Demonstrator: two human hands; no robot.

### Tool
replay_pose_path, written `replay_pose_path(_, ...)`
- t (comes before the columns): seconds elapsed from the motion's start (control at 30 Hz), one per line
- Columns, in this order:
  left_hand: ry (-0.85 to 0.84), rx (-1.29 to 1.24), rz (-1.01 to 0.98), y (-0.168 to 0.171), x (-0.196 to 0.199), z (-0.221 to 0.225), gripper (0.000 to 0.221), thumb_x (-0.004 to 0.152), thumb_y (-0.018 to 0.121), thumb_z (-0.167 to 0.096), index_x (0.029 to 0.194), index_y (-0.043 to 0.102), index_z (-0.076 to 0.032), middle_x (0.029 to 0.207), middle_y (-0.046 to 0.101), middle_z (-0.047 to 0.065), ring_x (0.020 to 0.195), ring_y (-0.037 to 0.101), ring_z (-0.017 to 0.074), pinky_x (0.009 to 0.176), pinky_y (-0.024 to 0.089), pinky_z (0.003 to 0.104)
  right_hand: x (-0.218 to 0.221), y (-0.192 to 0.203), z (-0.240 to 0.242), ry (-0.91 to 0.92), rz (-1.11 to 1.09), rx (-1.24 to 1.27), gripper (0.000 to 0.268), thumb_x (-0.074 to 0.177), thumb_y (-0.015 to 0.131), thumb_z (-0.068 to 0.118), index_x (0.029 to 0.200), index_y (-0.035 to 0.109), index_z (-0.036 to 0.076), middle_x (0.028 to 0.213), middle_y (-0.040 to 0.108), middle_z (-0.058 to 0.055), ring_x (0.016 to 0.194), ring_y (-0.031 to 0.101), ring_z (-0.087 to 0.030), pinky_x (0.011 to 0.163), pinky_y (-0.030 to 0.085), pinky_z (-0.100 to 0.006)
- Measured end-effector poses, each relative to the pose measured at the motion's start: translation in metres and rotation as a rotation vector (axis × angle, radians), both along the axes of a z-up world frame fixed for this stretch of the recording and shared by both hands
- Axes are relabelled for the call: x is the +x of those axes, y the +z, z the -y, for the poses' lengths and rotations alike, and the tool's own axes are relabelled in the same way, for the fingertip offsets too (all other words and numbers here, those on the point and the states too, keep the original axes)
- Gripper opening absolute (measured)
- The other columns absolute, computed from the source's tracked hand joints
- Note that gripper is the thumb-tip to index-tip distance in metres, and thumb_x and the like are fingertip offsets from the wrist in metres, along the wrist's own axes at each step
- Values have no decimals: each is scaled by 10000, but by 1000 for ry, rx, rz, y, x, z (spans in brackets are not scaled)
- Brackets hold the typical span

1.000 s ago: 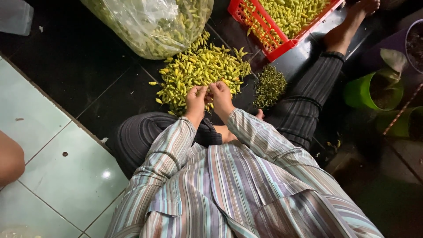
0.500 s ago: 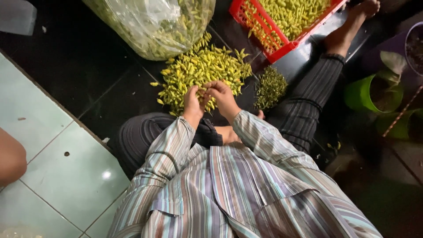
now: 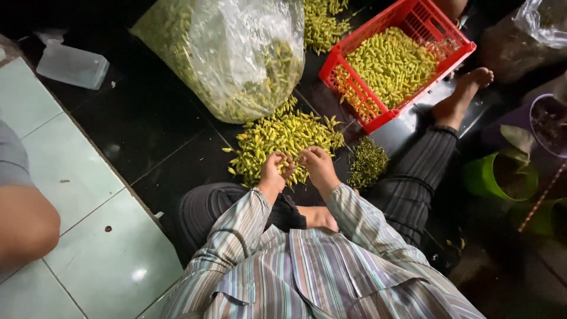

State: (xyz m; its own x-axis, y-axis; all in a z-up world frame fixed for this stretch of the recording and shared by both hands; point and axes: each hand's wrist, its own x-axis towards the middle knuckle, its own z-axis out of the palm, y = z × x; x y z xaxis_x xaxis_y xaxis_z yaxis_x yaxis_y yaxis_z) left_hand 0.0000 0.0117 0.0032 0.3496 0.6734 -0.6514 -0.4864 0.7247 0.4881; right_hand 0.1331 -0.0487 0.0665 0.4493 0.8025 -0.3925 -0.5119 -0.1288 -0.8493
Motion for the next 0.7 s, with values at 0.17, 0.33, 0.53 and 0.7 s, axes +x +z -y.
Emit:
replay_pose_path(0.17,-81,91,-66,-6,9,6,125,875,574,-146,886,680,-80,826,694,159,711,708,306,609,658,440,13,16,9,80,-100,-8,124,932,675,4,937,562,56,876,558,-59,746,594,-172,683,513,-308)
replay_pose_path(0.33,-182,86,-48,5,8,10,151,931,606,-180,925,721,-83,931,703,142,801,730,346,679,660,483,20,-5,9,217,-39,-46,149,969,684,50,887,560,46,813,472,-34,722,525,-162,645,451,-313)
replay_pose_path(0.53,-357,128,-69,4,11,17,165,858,811,-237,927,691,-148,739,666,44,586,693,196,538,649,324,20,-26,9,176,-29,-45,166,943,737,70,878,587,43,676,493,-43,579,522,-138,582,495,-300)
replay_pose_path(0.7,-387,155,-79,-1,9,15,195,891,820,-224,946,668,-115,747,710,83,498,665,174,427,609,281,18,-21,12,193,-6,-19,161,968,725,84,903,597,11,708,533,-78,588,508,-157,575,482,-328)
